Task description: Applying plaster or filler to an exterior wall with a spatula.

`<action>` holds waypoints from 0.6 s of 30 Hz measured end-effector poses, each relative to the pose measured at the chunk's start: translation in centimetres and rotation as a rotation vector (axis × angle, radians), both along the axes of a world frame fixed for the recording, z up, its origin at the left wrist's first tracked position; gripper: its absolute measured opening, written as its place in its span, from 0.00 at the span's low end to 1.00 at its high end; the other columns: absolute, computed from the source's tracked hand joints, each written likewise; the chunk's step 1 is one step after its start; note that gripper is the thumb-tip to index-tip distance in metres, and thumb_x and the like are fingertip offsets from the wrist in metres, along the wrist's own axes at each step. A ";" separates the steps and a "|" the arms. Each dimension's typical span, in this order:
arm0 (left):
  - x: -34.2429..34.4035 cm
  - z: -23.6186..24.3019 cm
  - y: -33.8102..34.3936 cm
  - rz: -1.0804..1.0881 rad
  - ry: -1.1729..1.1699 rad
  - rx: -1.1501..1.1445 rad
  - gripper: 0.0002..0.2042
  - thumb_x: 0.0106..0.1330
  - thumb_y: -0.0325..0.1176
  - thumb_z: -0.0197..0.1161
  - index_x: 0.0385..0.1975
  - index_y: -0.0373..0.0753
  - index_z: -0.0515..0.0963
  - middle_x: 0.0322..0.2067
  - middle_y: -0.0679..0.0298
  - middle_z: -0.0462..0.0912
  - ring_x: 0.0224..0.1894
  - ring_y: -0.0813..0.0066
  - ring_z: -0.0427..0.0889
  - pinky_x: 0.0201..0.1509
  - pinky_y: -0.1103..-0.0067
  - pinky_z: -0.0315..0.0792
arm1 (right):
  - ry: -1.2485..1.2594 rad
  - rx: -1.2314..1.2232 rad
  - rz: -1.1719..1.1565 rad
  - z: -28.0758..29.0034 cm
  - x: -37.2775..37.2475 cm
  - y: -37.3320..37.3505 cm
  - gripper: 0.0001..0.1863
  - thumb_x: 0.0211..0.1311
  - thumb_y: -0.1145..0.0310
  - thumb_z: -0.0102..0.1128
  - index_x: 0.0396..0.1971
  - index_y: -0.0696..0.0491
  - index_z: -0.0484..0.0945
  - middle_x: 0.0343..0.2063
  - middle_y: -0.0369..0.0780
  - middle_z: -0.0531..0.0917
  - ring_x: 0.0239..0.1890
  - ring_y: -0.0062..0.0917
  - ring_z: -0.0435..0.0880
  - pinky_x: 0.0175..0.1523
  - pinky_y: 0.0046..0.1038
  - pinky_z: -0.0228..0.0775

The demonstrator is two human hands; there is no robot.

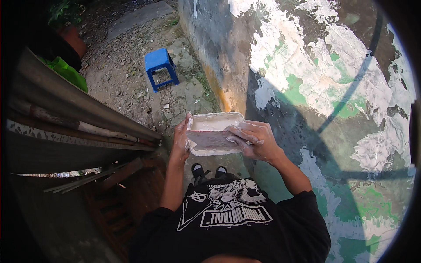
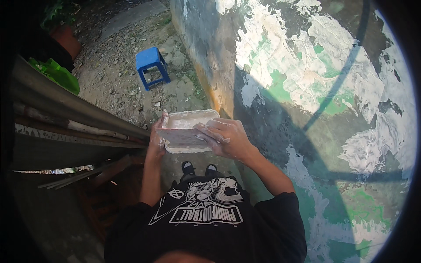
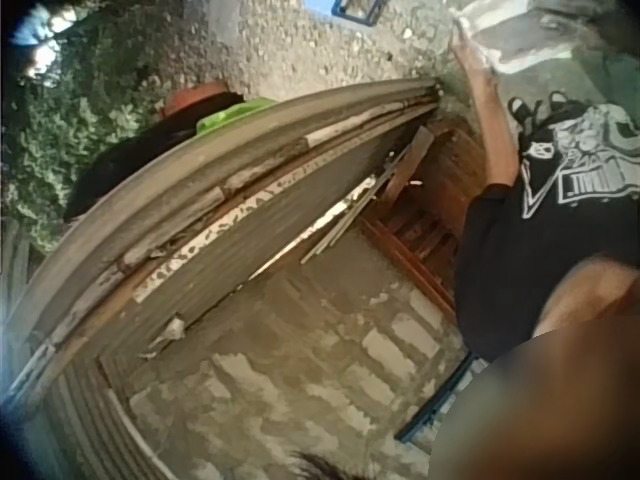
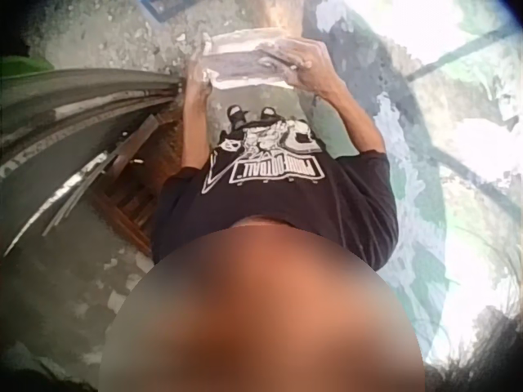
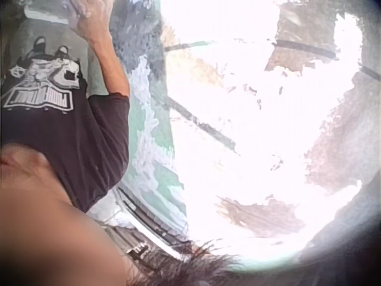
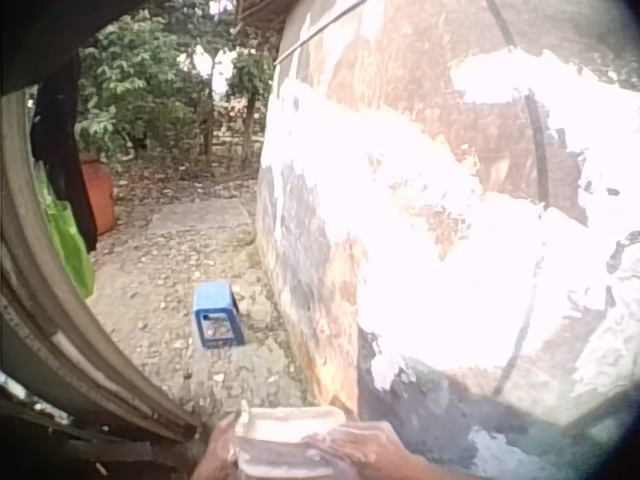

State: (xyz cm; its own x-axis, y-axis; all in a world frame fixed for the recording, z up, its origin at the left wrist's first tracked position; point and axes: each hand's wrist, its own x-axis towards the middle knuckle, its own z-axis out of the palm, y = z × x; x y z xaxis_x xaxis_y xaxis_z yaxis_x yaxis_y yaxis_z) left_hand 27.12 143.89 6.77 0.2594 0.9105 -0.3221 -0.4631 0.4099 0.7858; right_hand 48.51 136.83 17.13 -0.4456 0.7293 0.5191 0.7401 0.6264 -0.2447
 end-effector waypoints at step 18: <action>-1.2 -1.3 -0.7 -0.019 -0.020 0.128 0.20 0.70 0.47 0.51 0.41 0.33 0.77 0.32 0.65 0.81 0.30 0.83 0.78 0.33 0.82 0.74 | -0.083 0.151 -0.051 -2.4 -1.3 0.6 0.22 0.43 0.72 0.67 0.45 0.47 0.79 0.26 0.32 0.77 0.26 0.25 0.79 0.26 0.27 0.72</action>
State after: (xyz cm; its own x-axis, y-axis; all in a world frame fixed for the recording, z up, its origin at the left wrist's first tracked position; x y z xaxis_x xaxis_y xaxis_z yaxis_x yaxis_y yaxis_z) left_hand 25.93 143.20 5.43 0.2823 0.9387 -0.1978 -0.4726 0.3155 0.8229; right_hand 47.19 137.46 14.74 -0.4561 0.6684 0.5875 0.7857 0.6125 -0.0869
